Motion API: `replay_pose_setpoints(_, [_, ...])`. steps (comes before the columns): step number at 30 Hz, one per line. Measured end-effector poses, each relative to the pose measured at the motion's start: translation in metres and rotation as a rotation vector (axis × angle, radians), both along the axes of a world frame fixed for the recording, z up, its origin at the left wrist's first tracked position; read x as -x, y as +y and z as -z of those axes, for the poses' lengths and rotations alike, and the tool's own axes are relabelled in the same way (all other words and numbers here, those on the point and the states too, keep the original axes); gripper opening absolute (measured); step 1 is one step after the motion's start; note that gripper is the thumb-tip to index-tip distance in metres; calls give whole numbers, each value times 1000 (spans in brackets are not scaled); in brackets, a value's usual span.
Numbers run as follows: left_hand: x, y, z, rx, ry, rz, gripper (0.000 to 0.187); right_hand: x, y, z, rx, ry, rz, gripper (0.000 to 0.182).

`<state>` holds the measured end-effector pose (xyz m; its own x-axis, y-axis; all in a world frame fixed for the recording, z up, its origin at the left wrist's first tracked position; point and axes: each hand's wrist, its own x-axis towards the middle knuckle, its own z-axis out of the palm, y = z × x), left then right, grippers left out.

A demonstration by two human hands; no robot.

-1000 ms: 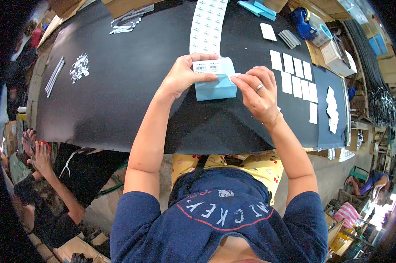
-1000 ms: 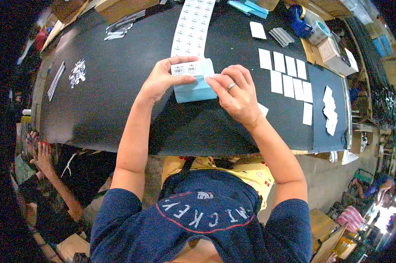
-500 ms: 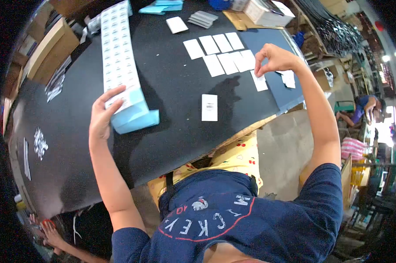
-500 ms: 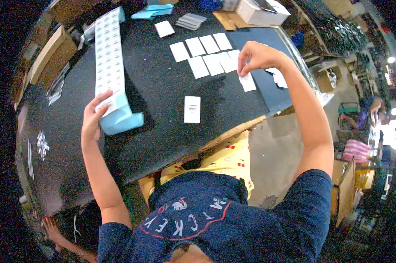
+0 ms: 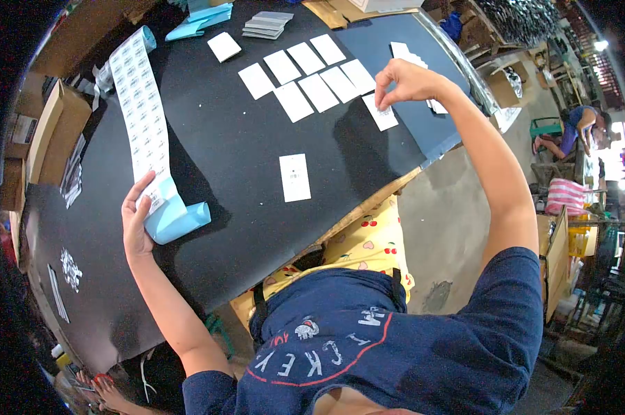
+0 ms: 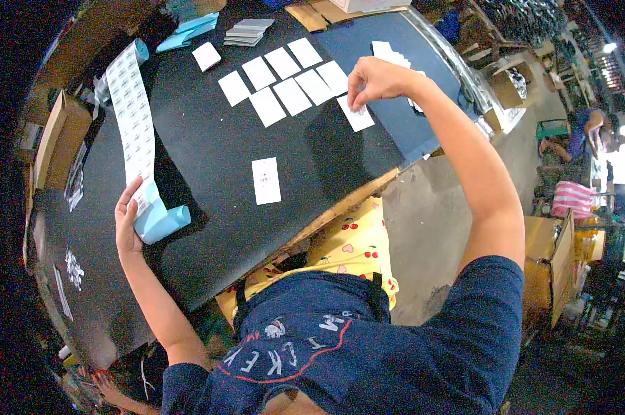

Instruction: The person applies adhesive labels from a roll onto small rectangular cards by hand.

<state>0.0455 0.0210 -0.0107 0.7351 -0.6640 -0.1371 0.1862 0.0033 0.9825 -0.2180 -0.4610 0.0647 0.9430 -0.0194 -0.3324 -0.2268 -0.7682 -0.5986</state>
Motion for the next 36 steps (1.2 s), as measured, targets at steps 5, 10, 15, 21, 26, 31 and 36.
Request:
replay_pose_setpoints(5, [4,-2,-6,11,-4,3,58,2,-1,6,-2,11,25,11])
replay_pose_setpoints(10, [4,-1,-5,3,-7,3,59,4,0,9,-28,-16,55,12])
replay_pose_setpoints(15, [4,-1,-5,2,-16,2,61,7,2,12,1,-64,65,11])
replay_pose_setpoints(21, [-1,2,-1,-23,-20,25,65,15,10,22,88,-173,73,9])
replay_pose_setpoints(26, [5,-3,-9,-46,-114,42,66,23,27,20,283,-420,60,9])
replay_pose_setpoints(31, [8,-5,-11,-25,-47,52,61,5,110,-14,44,-280,157,10])
replay_pose_setpoints(36, [8,-6,-14,30,43,79,54,-20,164,16,49,-389,115,10])
